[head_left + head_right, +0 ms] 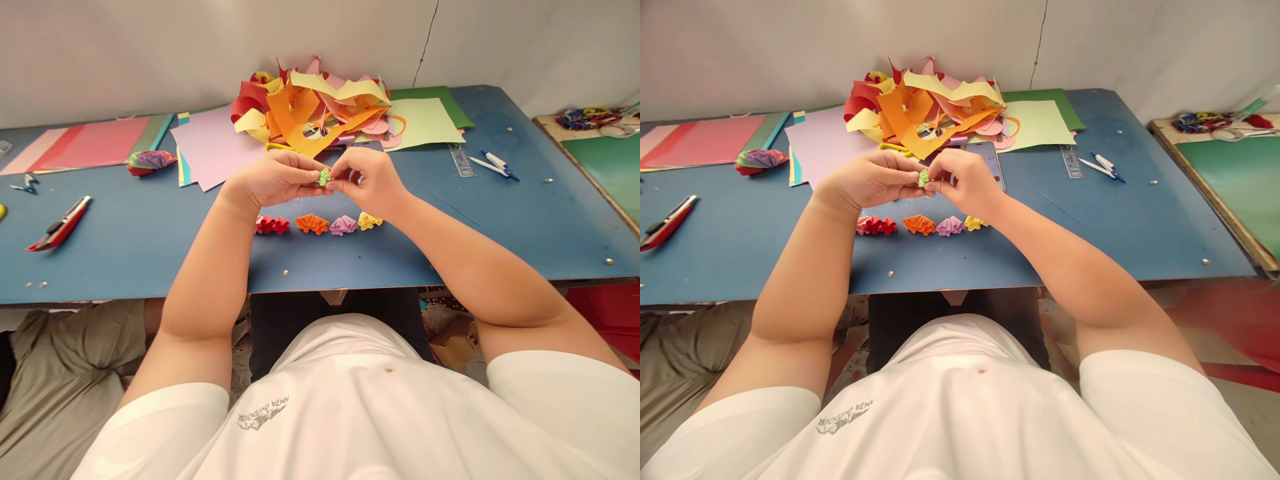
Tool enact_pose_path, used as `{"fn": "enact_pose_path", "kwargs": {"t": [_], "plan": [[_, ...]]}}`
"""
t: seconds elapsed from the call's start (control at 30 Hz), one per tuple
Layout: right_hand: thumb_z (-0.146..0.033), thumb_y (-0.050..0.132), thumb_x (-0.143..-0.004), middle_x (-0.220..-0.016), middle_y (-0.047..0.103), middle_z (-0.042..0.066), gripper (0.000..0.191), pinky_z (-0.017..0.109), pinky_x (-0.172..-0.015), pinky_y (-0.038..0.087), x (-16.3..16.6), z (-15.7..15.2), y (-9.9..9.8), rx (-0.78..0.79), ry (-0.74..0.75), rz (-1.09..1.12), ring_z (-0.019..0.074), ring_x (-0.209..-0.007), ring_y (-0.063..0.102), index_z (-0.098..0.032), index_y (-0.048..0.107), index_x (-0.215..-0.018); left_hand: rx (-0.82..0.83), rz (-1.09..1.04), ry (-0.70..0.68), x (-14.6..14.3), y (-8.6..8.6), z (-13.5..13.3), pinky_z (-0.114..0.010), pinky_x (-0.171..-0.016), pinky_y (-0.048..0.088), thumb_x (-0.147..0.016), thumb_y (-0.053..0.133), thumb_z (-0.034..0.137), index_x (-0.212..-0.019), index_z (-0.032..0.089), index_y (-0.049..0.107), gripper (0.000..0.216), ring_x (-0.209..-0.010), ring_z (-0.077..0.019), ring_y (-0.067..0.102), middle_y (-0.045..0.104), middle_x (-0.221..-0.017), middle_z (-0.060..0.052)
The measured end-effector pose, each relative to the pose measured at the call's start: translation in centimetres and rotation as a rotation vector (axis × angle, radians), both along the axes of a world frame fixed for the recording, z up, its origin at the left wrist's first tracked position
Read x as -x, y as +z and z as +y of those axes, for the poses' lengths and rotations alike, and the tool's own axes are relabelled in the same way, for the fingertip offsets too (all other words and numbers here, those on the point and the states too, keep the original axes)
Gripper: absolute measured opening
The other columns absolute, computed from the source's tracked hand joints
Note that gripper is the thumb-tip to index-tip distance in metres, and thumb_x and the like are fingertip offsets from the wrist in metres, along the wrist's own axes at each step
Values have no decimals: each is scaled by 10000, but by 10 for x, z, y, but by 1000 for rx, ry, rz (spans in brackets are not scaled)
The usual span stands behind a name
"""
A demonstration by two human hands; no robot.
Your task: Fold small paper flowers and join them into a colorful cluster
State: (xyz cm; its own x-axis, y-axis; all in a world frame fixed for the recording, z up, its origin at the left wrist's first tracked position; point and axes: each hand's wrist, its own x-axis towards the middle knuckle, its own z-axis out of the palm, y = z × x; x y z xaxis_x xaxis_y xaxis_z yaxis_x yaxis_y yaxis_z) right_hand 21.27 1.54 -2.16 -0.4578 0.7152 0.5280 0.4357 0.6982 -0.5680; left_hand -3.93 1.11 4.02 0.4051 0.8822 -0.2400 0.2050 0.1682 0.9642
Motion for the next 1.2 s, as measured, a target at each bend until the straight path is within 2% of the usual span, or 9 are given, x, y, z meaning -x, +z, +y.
{"fn": "enact_pose_path", "kwargs": {"t": [0.07, 0.2, 0.27, 0.43, 0.53, 0.73, 1.0, 1.1, 1.2], "plan": [[-323, 820, -1121, -1135, 907, 94, 103, 455, -899, 632, 0, 1, -1, -7, 9, 23, 281, -997, 796, -252, 867, -1063, 7, -2, 18, 0, 0, 1, -442, -1240, 759, -971, 1057, 276, -993, 173, 962, 142, -1243, -319, 980, 943, -1021, -115], [-330, 820, -1112, -1090, 915, 75, 120, 438, -869, 645, 0, 6, -9, -95, 66, 75, 252, -925, 790, -250, 862, -1033, 45, -98, 12, 2, -7, 6, -308, -1025, 753, -956, 1074, 280, -1011, 168, 976, 159, -996, -181, 921, 955, -1029, -96], [-330, 823, -1097, -1036, 904, 58, 116, 429, -853, 648, 1, 9, -15, -151, 100, 89, 241, -886, 784, -253, 859, -1019, 37, -142, 22, 3, -11, 7, -297, -993, 750, -924, 1095, 303, -1029, 168, 981, 206, -951, -160, 904, 967, -1057, -94], [-268, 788, -1059, -967, 880, 37, 87, 418, -838, 655, 2, 12, -19, -200, 69, 116, 227, -852, 774, -257, 839, -989, 41, -166, 3, 1, -13, 4, -416, -1139, 791, -867, 1146, 386, -1024, 168, 967, 323, -1002, -227, 956, 959, -1008, -99], [-283, 840, -1030, -978, 868, 27, 67, 409, -818, 650, 1, 12, -18, -165, 48, 125, 223, -852, 754, -269, 799, -979, 34, -196, 1, -2, -13, 2, -481, -1233, 793, -872, 1122, 317, -988, 160, 955, 257, -1022, -237, 967, 953, -998, -89], [-319, 891, -1009, -990, 845, 26, 135, 391, -771, 627, 1, 15, -17, -125, 71, 233, 226, -853, 752, -273, 778, -1065, 26, -236, 43, -4, -18, 5, -529, -1274, 796, -896, 985, 206, -954, 150, 948, 88, -1085, -272, 990, 971, -1065, -111], [-288, 753, -1117, -1023, 868, 48, 102, 400, -810, 651, 2, 15, -20, -252, 49, 158, 225, -882, 787, -272, 753, -1016, 5, -248, 8, -5, -23, 8, -513, -1300, 776, -921, 998, 257, -941, 162, 941, 113, -1074, -260, 980, 938, -1016, -83], [-264, 717, -1131, -1014, 864, 42, 88, 391, -823, 651, 4, 13, -24, -315, 30, 176, 218, -884, 800, -268, 752, -1050, 7, -271, -10, -9, -26, 8, -481, -1298, 756, -897, 1058, 234, -931, 156, 905, 175, -1023, -202, 940, 887, -969, -50], [-206, 708, -1108, -1010, 839, 22, 121, 383, -813, 630, 3, 14, -29, -379, 31, 180, 217, -865, 786, -273, 754, -1197, 45, -328, -11, -16, -33, 9, -394, -1191, 763, -833, 1046, 165, -897, 164, 856, 201, -950, -136, 882, 860, -948, -16]]}}
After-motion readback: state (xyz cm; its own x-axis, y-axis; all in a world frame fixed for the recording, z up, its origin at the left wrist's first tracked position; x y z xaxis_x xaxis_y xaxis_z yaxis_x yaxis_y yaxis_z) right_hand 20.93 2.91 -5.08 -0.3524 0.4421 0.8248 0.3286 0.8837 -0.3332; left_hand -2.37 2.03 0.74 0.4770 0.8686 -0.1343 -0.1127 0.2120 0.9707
